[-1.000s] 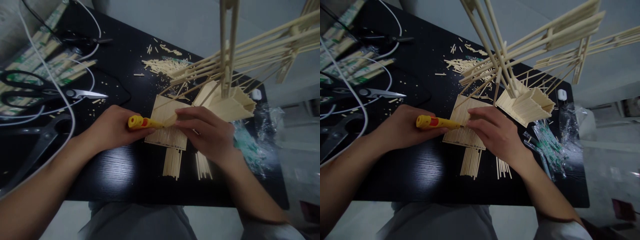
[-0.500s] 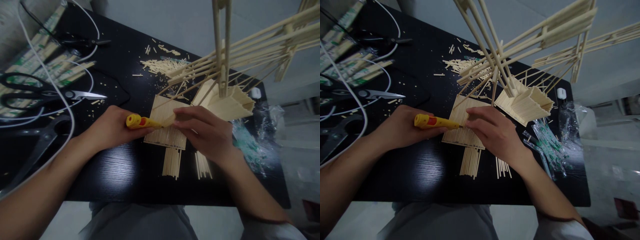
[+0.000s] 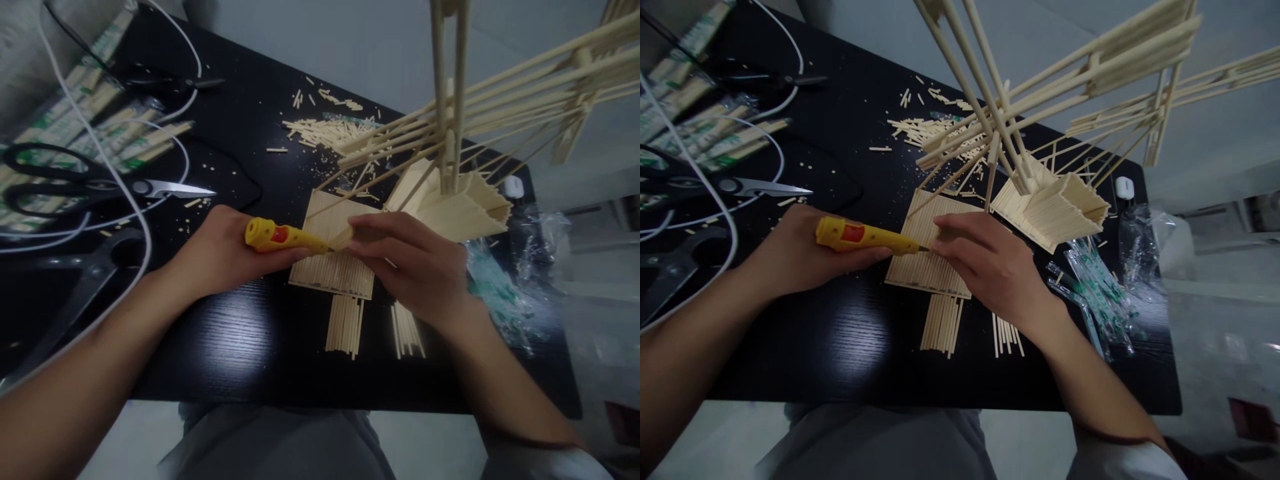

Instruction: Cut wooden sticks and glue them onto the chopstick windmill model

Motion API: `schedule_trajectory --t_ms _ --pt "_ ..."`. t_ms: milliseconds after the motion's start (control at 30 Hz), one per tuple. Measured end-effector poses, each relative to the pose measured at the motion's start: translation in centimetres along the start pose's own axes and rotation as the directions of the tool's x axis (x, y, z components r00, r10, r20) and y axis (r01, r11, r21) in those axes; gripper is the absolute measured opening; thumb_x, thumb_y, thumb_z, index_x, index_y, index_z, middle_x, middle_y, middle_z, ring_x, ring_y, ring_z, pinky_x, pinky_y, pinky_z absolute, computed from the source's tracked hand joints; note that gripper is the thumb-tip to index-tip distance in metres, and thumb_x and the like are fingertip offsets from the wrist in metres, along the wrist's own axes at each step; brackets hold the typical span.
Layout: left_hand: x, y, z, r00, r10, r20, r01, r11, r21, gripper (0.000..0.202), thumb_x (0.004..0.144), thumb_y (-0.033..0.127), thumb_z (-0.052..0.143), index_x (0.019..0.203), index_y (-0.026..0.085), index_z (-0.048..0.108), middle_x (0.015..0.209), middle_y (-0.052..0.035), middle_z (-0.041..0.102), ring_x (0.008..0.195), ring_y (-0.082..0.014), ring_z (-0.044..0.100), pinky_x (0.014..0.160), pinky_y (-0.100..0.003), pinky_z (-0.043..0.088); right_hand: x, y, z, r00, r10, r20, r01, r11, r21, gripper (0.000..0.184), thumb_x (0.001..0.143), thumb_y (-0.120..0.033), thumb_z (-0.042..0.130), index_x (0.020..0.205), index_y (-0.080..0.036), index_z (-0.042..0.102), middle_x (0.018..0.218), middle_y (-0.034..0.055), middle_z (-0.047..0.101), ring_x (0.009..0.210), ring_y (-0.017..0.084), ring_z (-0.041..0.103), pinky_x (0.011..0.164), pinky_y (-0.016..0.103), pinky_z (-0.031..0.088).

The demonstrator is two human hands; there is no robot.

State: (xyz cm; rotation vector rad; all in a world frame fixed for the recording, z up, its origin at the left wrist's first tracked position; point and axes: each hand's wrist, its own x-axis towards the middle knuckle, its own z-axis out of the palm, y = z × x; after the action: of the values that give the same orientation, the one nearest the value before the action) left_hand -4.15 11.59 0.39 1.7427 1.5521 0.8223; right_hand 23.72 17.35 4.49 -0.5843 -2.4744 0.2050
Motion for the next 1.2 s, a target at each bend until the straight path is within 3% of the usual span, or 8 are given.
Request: schedule_trajectory --t_ms 233,533,767,967,1200 --pt "-0.1 0.0 0.1 1.000 0.003 -0.014 -0.003 0.999 -0.037 0.059 0.082 0.064 0.079 0.052 0.020 0.053 0.045 0.0047 0.044 0.041 -0.0071 0.036 0.037 -0.025 0.024 0.0 0.0 0.0 1.000 -0.007 -0.002 0.007 1.000 -0.018 0.014 0.099 -0.012 0.073 0.098 -0.026 0.076 0.120 0.0075 0.082 0.102 0.022 0.081 0.080 0.036 0.070" --pt "-0.2 0.3 -0.1 1.000 -0.006 -0.009 0.005 0.998 -0.065 0.052 0.083 0.064 0.078 0.060 0.020 0.063 0.051 0.0036 0.053 0.044 -0.0083 0.045 0.038 -0.024 0.028 -0.1 -0.1 0.0 1.000 0.014 -0.002 -0.014 1.000 0.001 0.017 0.097 -0.009 0.074 0.100 -0.026 0.076 0.122 0.0068 0.081 0.105 0.023 0.080 0.085 0.038 0.070" --pt "-0.2 0.9 -0.2 0.999 0.002 -0.043 -0.007 0.993 -0.121 0.057 0.083 0.059 0.080 0.052 0.020 0.051 0.045 0.0050 0.043 0.039 -0.0065 0.035 0.032 -0.023 0.021 -0.2 0.0 0.1 1.000 0.016 0.000 -0.016 1.000 0.002 0.015 0.098 -0.010 0.074 0.100 -0.024 0.075 0.122 0.0082 0.081 0.107 0.022 0.080 0.088 0.037 0.069" --pt "-0.2 1.5 -0.2 0.995 -0.040 -0.087 0.018 0.969 -0.245 0.040 0.078 0.050 0.085 0.058 0.022 0.067 0.046 0.0043 0.053 0.040 -0.0076 0.042 0.032 -0.020 0.027 -0.1 -0.1 0.0 1.000 0.007 0.006 -0.007 1.000 0.020 0.013 0.098 -0.010 0.074 0.099 -0.023 0.075 0.122 0.0097 0.081 0.107 0.022 0.080 0.088 0.037 0.069" --pt "-0.3 1.5 -0.3 0.998 -0.053 -0.045 0.039 0.964 -0.264 0.035 0.078 0.051 0.087 0.063 0.022 0.073 0.049 0.0040 0.058 0.041 -0.0086 0.047 0.034 -0.022 0.029 -0.2 0.0 0.1 1.000 0.003 0.000 -0.003 1.000 0.014 0.014 0.098 -0.009 0.074 0.100 -0.023 0.076 0.122 0.0095 0.081 0.107 0.023 0.080 0.088 0.036 0.069"
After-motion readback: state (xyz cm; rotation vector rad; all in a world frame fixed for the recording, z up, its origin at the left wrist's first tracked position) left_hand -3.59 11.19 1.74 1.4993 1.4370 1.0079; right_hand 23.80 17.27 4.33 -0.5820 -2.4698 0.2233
